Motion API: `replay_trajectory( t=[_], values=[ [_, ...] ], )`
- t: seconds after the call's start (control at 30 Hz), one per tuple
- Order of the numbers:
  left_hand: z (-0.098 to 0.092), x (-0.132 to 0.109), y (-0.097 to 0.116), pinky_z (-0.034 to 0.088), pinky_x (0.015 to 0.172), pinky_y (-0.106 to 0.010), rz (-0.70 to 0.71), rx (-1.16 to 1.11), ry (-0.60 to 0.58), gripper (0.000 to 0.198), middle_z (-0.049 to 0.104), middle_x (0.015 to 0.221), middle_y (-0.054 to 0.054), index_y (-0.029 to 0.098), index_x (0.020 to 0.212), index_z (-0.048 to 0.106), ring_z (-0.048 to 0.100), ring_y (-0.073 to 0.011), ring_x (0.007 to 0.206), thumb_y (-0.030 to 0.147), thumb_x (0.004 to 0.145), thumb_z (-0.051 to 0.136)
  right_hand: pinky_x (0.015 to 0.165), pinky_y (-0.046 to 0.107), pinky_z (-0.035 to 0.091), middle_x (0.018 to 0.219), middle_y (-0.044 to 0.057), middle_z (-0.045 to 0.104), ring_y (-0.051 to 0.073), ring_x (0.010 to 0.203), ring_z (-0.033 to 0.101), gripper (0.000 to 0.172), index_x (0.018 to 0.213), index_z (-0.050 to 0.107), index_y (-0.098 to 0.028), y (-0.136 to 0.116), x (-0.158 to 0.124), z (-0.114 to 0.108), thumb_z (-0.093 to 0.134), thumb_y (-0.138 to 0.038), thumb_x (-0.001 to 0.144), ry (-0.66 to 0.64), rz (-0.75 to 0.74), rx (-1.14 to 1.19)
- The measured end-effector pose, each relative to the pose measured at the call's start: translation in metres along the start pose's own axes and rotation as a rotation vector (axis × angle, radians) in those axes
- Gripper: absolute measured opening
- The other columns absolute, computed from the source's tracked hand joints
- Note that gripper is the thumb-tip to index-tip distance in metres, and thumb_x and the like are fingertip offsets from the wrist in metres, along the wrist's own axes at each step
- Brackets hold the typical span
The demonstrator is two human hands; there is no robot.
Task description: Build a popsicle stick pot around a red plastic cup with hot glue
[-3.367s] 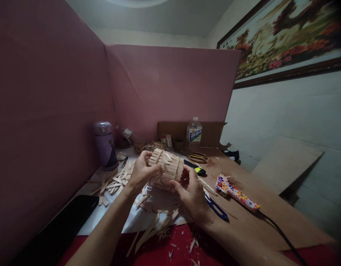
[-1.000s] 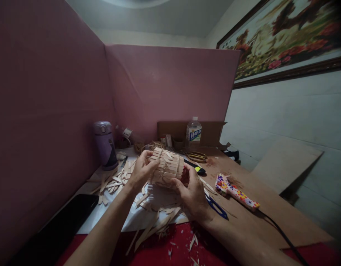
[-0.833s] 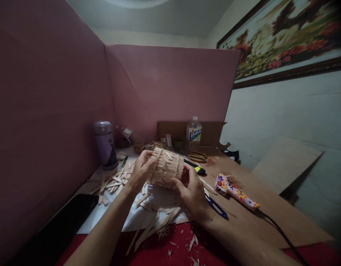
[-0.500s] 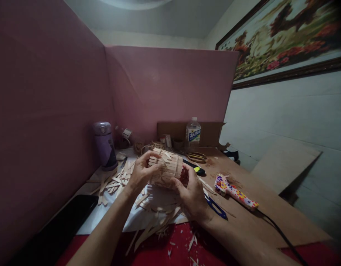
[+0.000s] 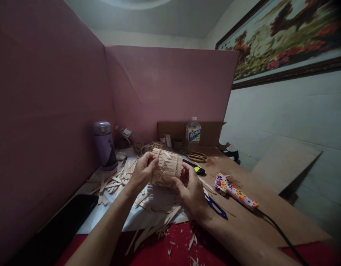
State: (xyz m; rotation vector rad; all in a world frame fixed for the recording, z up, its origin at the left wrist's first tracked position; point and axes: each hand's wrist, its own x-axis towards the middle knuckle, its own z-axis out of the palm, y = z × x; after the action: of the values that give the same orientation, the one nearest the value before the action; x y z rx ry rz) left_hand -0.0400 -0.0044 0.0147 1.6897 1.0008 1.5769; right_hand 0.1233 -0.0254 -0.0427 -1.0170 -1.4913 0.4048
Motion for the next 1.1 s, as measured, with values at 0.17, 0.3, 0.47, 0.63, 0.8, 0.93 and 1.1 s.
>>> replay_trajectory(
  t=[0.17, 0.3, 0.47, 0.63, 0.8, 0.93, 1.1],
  values=[
    [0.000, -0.003, 0.004, 0.035, 0.057, -0.022, -0.066, -0.075, -0.041, 0.021, 0.047, 0.065, 0.004, 0.018, 0.073, 0.054, 0.042, -0.0106, 0.060, 0.035, 0.071, 0.066, 0.089, 0.043, 0.049, 0.114, 0.013, 0.065, 0.025, 0.102, 0.062, 0.045, 0.122, 0.048, -0.017, -0.001, 0.000, -0.001, 0.061, -0.023, 0.079, -0.018, 0.012, 0.039],
    [0.000, -0.003, 0.002, 0.038, 0.059, -0.023, -0.028, 0.008, -0.096, 0.017, 0.056, 0.071, 0.000, 0.018, 0.075, 0.058, 0.049, -0.0128, 0.064, 0.028, 0.066, 0.070, 0.091, 0.043, 0.049, 0.117, 0.014, 0.063, 0.025, 0.105, 0.061, 0.046, 0.123, 0.048, -0.017, 0.001, 0.001, -0.001, 0.061, -0.023, 0.080, -0.024, 0.013, 0.051],
    [0.000, 0.000, -0.002, 0.037, 0.063, -0.024, 0.165, 0.190, -0.043, 0.010, 0.052, 0.073, 0.000, 0.018, 0.066, 0.058, 0.049, -0.0139, 0.070, 0.024, 0.071, 0.064, 0.088, 0.042, 0.049, 0.113, 0.012, 0.064, 0.025, 0.100, 0.062, 0.046, 0.122, 0.049, -0.016, 0.002, 0.001, -0.001, 0.062, -0.023, 0.078, 0.003, 0.017, 0.008],
    [-0.001, -0.001, -0.001, 0.033, 0.057, -0.022, 0.021, -0.024, -0.029, 0.022, 0.042, 0.064, 0.005, 0.018, 0.070, 0.050, 0.038, -0.0105, 0.060, 0.036, 0.076, 0.062, 0.089, 0.041, 0.049, 0.112, 0.012, 0.064, 0.024, 0.100, 0.061, 0.046, 0.123, 0.048, -0.018, 0.003, 0.001, -0.001, 0.061, -0.023, 0.080, 0.003, 0.005, 0.021],
    [0.000, -0.001, -0.002, 0.034, 0.055, -0.020, -0.098, -0.278, 0.050, 0.032, 0.044, 0.064, 0.006, 0.020, 0.073, 0.047, 0.039, -0.0083, 0.056, 0.045, 0.074, 0.066, 0.084, 0.038, 0.050, 0.100, 0.009, 0.065, 0.022, 0.090, 0.063, 0.046, 0.124, 0.048, -0.016, 0.008, 0.003, 0.000, 0.060, -0.026, 0.081, 0.018, 0.012, 0.013],
    [0.003, 0.003, -0.003, 0.035, 0.051, -0.021, -0.170, -0.409, 0.233, 0.037, 0.052, 0.066, 0.005, 0.019, 0.076, 0.051, 0.043, -0.0080, 0.051, 0.051, 0.067, 0.070, 0.080, 0.036, 0.051, 0.097, 0.007, 0.064, 0.021, 0.087, 0.062, 0.044, 0.123, 0.049, -0.017, 0.007, 0.002, 0.001, 0.060, -0.028, 0.082, 0.040, -0.011, -0.029],
    [-0.004, 0.007, -0.003, 0.042, 0.055, -0.023, -0.206, -0.398, 0.550, 0.025, 0.057, 0.070, 0.003, 0.019, 0.074, 0.051, 0.055, -0.0099, 0.056, 0.032, 0.060, 0.068, 0.078, 0.035, 0.052, 0.097, 0.008, 0.064, 0.020, 0.085, 0.062, 0.046, 0.125, 0.047, -0.015, 0.001, 0.000, 0.001, 0.058, -0.027, 0.082, 0.021, -0.041, -0.067]
  ],
)
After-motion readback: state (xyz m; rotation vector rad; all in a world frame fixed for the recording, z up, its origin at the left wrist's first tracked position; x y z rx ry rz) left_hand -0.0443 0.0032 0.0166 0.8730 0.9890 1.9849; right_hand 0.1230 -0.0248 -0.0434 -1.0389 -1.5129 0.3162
